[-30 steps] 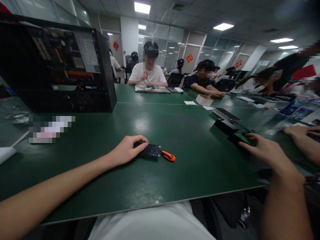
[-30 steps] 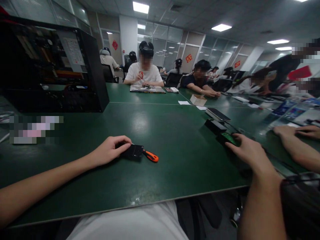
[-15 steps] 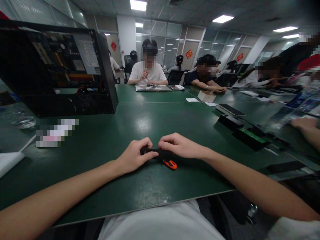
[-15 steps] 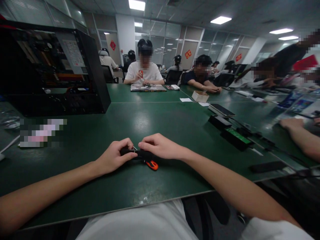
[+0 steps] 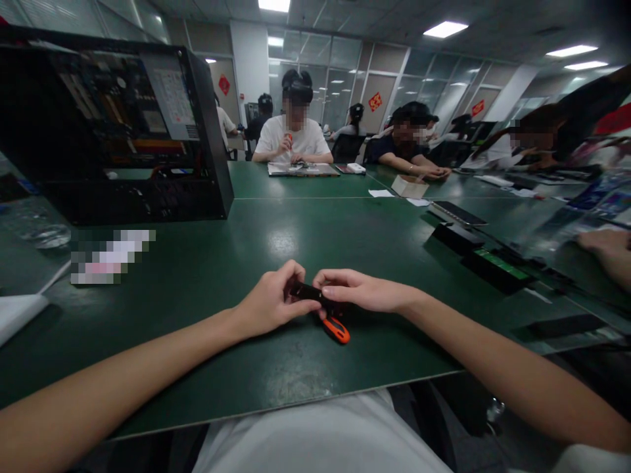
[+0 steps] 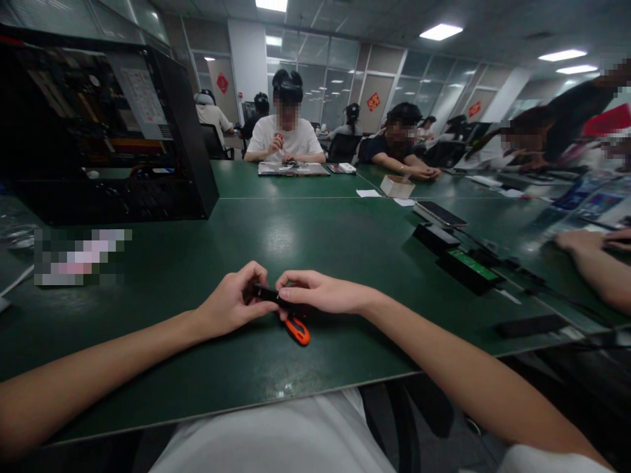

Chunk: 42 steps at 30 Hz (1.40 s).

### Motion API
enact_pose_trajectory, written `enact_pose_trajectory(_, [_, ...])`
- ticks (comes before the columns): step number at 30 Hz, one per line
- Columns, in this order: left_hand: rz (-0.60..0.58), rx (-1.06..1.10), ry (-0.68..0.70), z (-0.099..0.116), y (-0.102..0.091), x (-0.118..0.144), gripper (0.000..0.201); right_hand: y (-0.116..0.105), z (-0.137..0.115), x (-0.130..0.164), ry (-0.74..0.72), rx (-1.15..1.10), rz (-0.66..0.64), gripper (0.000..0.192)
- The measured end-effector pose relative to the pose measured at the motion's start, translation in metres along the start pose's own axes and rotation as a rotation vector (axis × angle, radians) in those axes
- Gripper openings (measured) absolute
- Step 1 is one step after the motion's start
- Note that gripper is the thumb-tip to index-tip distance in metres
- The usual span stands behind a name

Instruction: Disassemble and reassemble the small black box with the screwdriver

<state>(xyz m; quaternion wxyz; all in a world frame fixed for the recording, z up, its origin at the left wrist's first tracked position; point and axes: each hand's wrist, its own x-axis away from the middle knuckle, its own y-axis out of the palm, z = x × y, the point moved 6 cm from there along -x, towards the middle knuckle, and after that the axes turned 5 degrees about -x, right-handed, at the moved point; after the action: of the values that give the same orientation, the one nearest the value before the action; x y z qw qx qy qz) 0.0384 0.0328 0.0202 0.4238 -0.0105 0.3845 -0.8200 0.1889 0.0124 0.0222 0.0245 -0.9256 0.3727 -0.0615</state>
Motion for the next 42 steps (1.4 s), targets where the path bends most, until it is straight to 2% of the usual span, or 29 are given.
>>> enact_pose_trajectory(2, [-0.04,0.04,-0.008,0.0,0.001,-0.001,0.042,-0.013,-0.01,0.013,-0.029,0.107,0.074,0.039])
enact_pose_trajectory(4, [-0.089,-0.012,0.024,0.002,0.002,-0.002,0.042,-0.033,-0.024,0.037,-0.071,0.279,0.234,0.041])
enact_pose_trajectory(6, [-0.126,-0.12,0.082,0.004,0.003,-0.002,0.029,-0.061,-0.039,0.076,-0.109,0.477,0.514,0.044])
enact_pose_trajectory(8, [-0.166,-0.179,0.126,0.005,0.006,-0.002,0.022,-0.095,-0.048,0.127,-0.074,0.696,0.872,0.047])
enact_pose_trajectory(9, [-0.179,-0.203,0.143,0.005,0.008,-0.002,0.021,-0.112,-0.05,0.154,-0.004,0.811,1.056,0.049])
enact_pose_trajectory(11, [-0.2,-0.241,0.162,0.004,0.01,-0.001,0.023,-0.143,-0.043,0.206,0.247,1.024,1.352,0.051])
enact_pose_trajectory(12, [-0.207,-0.255,0.164,0.004,0.011,-0.001,0.023,-0.157,-0.036,0.228,0.398,1.121,1.454,0.051])
enact_pose_trajectory(13, [-0.212,-0.264,0.163,0.003,0.012,0.0,0.024,-0.17,-0.028,0.245,0.53,1.189,1.501,0.052])
enact_pose_trajectory(15, [-0.223,-0.266,0.159,0.003,0.012,0.0,0.023,-0.191,-0.007,0.268,0.681,1.203,1.472,0.052])
enact_pose_trajectory(17, [-0.226,-0.257,0.16,0.003,0.012,-0.001,0.022,-0.204,0.013,0.277,0.71,1.152,1.395,0.049])
enact_pose_trajectory(20, [-0.228,-0.249,0.165,0.004,0.011,-0.002,0.022,-0.208,0.028,0.279,0.705,1.109,1.343,0.047])
enact_pose_trajectory(25, [-0.228,-0.243,0.183,0.004,0.011,-0.001,0.02,-0.203,0.027,0.277,0.73,1.082,1.361,0.052])
enact_pose_trajectory(42, [-0.248,-0.251,0.185,0.005,0.011,-0.001,0.021,-0.204,0.031,0.279,0.749,1.072,1.315,0.047])
